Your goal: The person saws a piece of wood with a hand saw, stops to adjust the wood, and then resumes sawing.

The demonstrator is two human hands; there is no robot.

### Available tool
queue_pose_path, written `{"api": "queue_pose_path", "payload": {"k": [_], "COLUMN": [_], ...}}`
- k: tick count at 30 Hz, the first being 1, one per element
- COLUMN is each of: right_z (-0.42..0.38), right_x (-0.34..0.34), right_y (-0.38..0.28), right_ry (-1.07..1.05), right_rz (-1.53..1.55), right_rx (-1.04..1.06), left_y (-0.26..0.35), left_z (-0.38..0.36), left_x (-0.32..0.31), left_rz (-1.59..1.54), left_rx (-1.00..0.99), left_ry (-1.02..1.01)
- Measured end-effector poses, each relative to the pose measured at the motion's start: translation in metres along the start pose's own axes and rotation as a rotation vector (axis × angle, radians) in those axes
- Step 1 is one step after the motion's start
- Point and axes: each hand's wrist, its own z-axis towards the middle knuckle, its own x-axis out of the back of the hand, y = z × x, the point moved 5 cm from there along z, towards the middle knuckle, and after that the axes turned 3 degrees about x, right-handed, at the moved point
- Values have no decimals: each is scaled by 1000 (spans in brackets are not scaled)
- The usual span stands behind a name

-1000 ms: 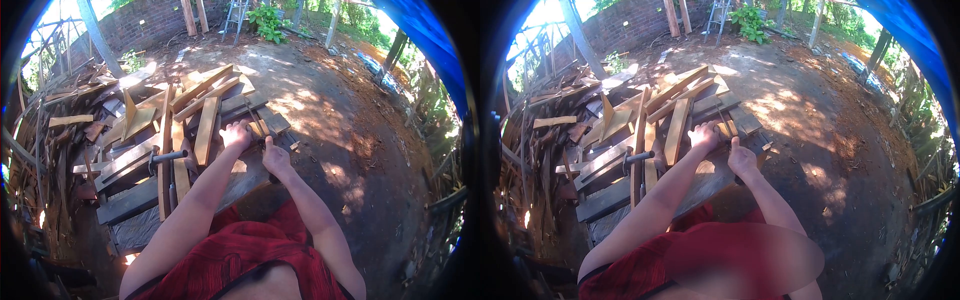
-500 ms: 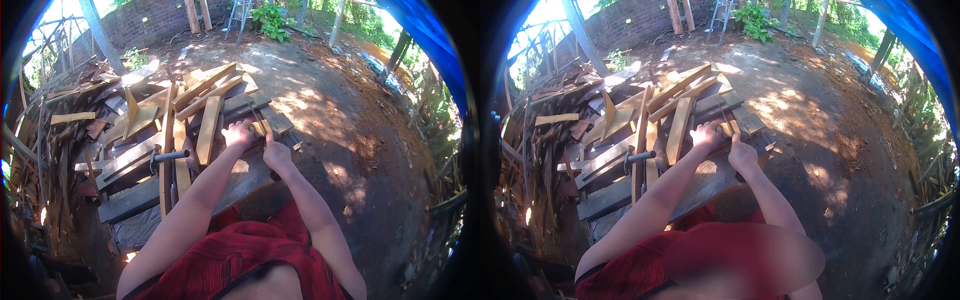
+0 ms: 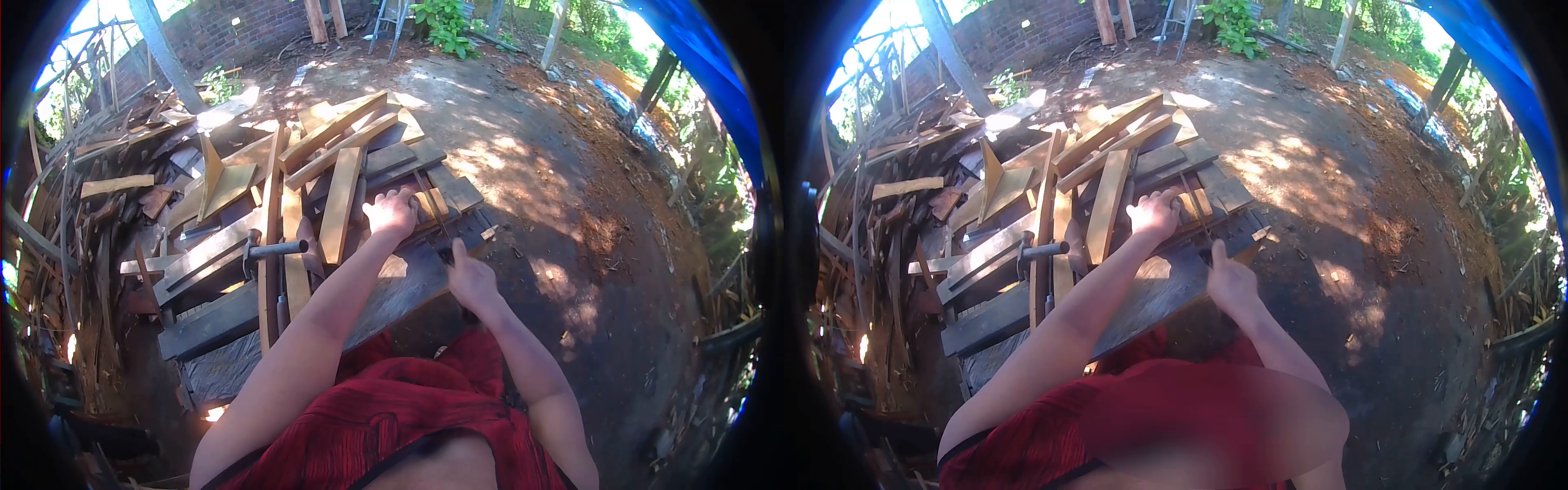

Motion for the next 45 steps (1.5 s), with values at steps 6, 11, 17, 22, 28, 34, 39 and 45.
{"api": "queue_pose_path", "payload": {"k": [6, 11, 17, 22, 28, 34, 39, 45], "right_z": [51, -39, -40, 56, -5, -68, 40, 27], "right_x": [-18, -10, -6, -14, -10, -6, -13, -8], "right_y": [-1, 9, 11, -4, 6, 11, 0, -1], "right_ry": [45, -74, -73, 29, -9, -90, 8, -29], "right_rz": [-21, -20, 12, 4, 47, 4, 9, 15], "right_rx": [-14, -19, -36, 0, -9, -85, -13, -28], "left_y": [-1, 0, -1, 2, 2, 0, 2, 0], "left_z": [-4, -3, 1, -2, -3, 1, -1, 0], "left_x": [3, 3, -4, 2, 4, -1, 2, 0], "left_rz": [-16, -13, -2, 19, 15, 16, 24, 27], "left_rx": [32, 14, -2, 15, 13, -3, -2, 15], "left_ry": [-19, -2, 40, -13, -15, -31, -12, -25]}}
